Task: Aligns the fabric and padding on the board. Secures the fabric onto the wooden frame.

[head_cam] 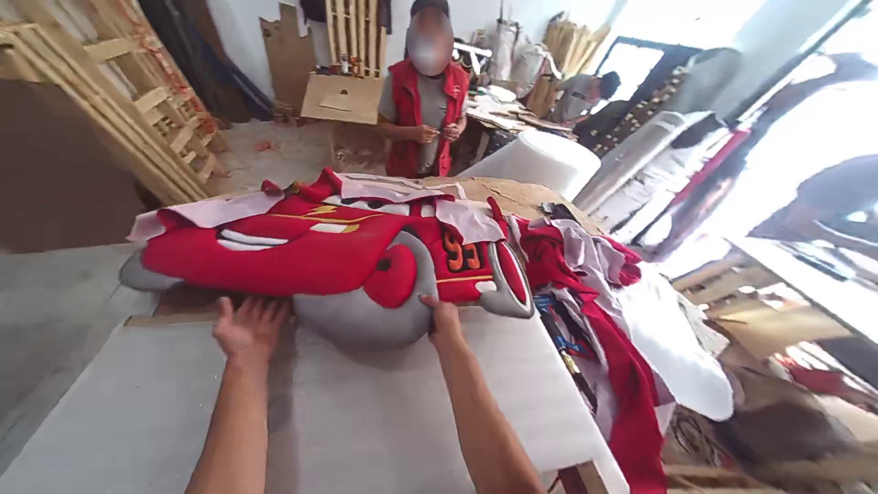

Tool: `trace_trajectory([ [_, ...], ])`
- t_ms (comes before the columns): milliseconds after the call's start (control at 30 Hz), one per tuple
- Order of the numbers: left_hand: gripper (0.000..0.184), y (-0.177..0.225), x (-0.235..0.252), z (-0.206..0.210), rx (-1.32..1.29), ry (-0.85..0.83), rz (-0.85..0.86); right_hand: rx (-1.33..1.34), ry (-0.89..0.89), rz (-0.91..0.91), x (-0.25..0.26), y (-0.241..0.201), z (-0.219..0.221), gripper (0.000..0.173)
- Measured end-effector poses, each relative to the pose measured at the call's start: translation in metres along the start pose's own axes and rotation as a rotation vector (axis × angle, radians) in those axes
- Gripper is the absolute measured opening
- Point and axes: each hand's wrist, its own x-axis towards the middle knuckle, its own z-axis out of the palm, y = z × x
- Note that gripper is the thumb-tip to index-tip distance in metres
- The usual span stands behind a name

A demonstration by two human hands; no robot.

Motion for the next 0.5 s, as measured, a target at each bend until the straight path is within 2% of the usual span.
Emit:
trace_trajectory([
  [67, 0.074, 0.008, -0.016, -0.009, -0.007, -0.018, 0.007, 0.032, -0.014, -0.002, -0.058, 0.018, -0.019, 0.030],
  [167, 0.041, 0.009, -0.048, -0.016, 0.145, 0.021, 0.103, 0.078, -0.032, 0.044, -0.129, 0.045, -0.063, 0.029],
  [267, 0.037, 0.004, -0.084, -0.018, 0.340, 0.107, 0.092, 0.096, -0.010, 0.114, -0.176, 0.067, -0.110, 0.030],
  [367, 0.034, -0.001, -0.114, -0.030, 0.340, 0.156, 0.046, 0.007, -0.032, 0.207, -0.201, 0.084, -0.148, 0.028],
  [433, 0.033, -0.006, -0.134, -0.038, 0.322, 0.180, 0.043, -0.297, -0.222, 0.263, -0.209, 0.074, -0.179, 0.037],
  [500, 0.032, -0.013, -0.153, -0.043, 0.309, 0.209, 0.051, -0.776, -0.578, 0.227, -0.205, 0.044, -0.215, 0.045],
])
